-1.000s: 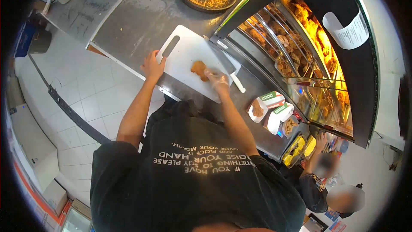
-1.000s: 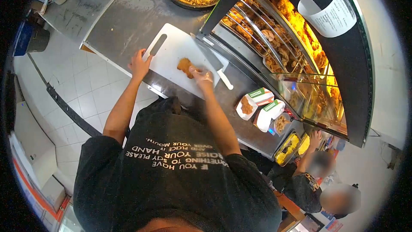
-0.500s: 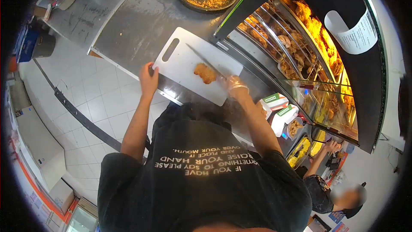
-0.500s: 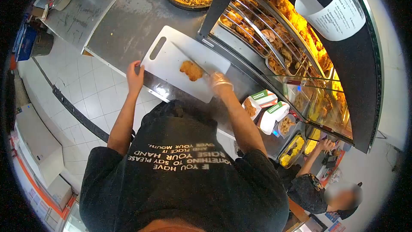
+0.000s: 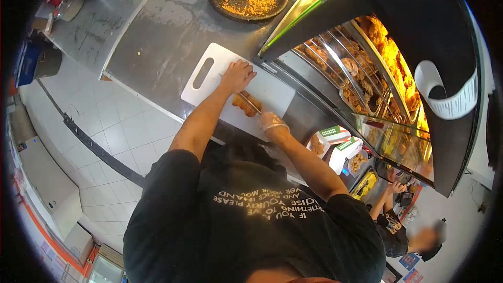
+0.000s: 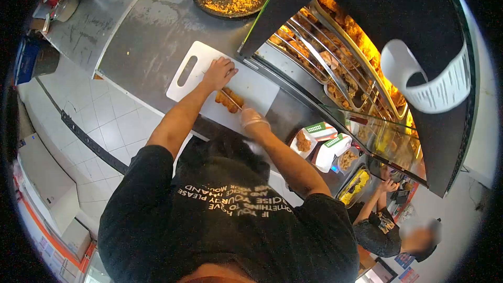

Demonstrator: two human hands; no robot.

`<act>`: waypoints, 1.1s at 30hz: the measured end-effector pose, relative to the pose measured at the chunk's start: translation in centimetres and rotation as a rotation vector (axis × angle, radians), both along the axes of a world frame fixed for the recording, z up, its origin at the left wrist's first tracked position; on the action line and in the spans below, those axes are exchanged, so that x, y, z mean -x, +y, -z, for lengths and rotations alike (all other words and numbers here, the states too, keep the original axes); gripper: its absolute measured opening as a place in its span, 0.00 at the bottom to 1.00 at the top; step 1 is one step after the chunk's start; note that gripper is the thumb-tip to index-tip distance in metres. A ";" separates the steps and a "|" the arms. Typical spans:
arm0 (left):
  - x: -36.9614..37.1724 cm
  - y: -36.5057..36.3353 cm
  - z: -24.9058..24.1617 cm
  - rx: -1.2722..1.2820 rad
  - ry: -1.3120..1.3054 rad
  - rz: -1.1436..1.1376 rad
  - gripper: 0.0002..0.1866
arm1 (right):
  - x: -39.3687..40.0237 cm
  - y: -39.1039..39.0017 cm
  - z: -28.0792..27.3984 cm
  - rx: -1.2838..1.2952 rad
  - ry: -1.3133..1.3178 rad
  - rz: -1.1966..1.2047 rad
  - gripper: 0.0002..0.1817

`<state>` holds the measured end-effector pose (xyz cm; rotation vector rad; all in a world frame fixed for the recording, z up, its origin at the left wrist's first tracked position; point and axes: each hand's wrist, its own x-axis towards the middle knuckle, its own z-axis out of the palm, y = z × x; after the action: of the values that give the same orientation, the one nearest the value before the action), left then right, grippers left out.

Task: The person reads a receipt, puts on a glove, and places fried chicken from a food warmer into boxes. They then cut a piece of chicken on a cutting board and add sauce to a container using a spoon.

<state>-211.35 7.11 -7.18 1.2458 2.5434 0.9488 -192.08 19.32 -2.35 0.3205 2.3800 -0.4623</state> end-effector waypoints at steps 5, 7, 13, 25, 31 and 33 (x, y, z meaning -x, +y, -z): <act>-0.4 0.0 0.2 0.051 0.036 -0.013 0.14 | -1.0 0.8 4.1 0.020 0.146 -0.072 0.18; 0.1 0.9 0.4 0.046 0.076 -0.008 0.14 | -0.3 1.0 4.6 0.019 0.063 -0.019 0.19; 0.2 0.2 -0.7 -0.146 0.010 -0.244 0.07 | -0.7 3.4 3.2 0.137 0.171 0.020 0.23; -6.9 -17.2 -3.9 -0.279 0.179 -0.505 0.07 | 1.2 0.7 -3.5 -0.305 0.527 0.048 0.34; -7.9 -20.2 -4.3 -0.188 0.065 -0.539 0.07 | 5.1 -2.8 0.8 -0.085 0.393 -0.040 0.27; -7.9 -20.8 -4.6 -0.200 0.062 -0.532 0.07 | 4.9 -2.4 1.2 -0.060 0.441 -0.094 0.25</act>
<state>-203.41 -13.72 -2.60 0.6394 2.9558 1.3058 -196.99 16.95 -3.54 0.1403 2.8277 -0.4539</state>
